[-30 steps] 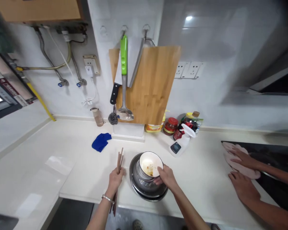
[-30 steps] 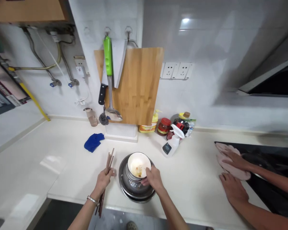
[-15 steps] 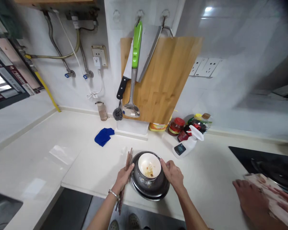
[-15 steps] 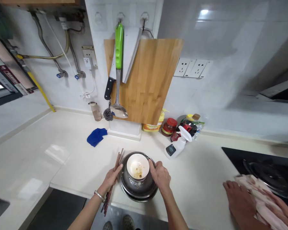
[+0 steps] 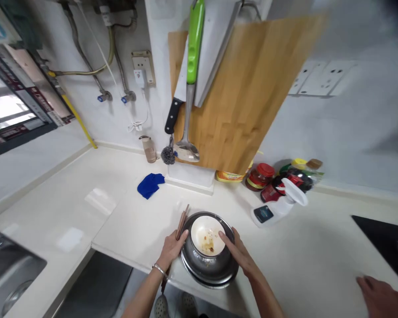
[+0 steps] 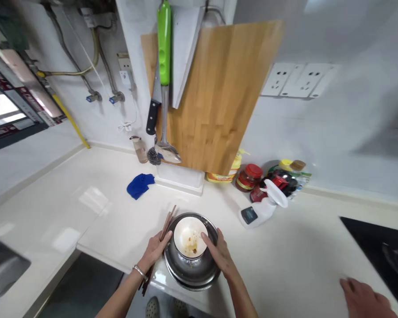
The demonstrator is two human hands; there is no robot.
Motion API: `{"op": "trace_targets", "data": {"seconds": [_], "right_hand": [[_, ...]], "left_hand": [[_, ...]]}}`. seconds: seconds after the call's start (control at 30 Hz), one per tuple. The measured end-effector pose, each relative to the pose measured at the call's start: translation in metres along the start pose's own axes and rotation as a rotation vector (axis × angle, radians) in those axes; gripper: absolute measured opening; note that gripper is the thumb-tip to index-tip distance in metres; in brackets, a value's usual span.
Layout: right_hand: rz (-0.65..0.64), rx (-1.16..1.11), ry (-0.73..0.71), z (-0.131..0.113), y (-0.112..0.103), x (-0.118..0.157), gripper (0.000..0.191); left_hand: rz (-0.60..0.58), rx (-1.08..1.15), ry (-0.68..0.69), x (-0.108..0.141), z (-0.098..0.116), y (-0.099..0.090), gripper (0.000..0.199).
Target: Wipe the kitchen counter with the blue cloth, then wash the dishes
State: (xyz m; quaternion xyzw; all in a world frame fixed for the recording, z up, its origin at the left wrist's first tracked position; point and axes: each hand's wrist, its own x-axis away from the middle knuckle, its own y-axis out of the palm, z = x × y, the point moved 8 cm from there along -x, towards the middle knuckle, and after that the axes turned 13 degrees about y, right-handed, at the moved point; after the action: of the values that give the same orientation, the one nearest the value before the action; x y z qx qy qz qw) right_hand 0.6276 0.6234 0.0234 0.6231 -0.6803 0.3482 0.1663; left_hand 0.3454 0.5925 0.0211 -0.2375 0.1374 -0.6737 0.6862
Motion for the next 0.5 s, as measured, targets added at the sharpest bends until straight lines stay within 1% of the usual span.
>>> {"op": "trace_targets", "data": {"seconds": [0.07, 0.13, 0.2, 0.3, 0.4, 0.5], "right_hand": [[-0.025, 0.082, -0.035, 0.002, 0.013, -0.002, 0.115], [-0.066, 0.165, -0.085, 0.003, 0.03, -0.007, 0.111], [-0.089, 0.269, -0.118, 0.003, 0.052, -0.015, 0.11], [-0.157, 0.408, -0.127, -0.001, 0.103, -0.021, 0.117], [-0.229, 0.518, -0.144, -0.011, 0.161, -0.009, 0.12], [-0.255, 0.596, -0.172, -0.024, 0.217, 0.008, 0.117]], "left_hand": [[0.034, 0.012, -0.029, 0.015, -0.007, -0.004, 0.071], [0.072, 0.018, -0.063, 0.033, -0.016, -0.011, 0.072], [0.137, 0.008, -0.117, 0.052, -0.032, -0.025, 0.072], [0.249, -0.003, -0.206, 0.081, -0.061, -0.056, 0.074], [0.357, 0.001, -0.264, 0.111, -0.086, -0.094, 0.074], [0.408, -0.005, -0.227, 0.135, -0.102, -0.13, 0.068]]}}
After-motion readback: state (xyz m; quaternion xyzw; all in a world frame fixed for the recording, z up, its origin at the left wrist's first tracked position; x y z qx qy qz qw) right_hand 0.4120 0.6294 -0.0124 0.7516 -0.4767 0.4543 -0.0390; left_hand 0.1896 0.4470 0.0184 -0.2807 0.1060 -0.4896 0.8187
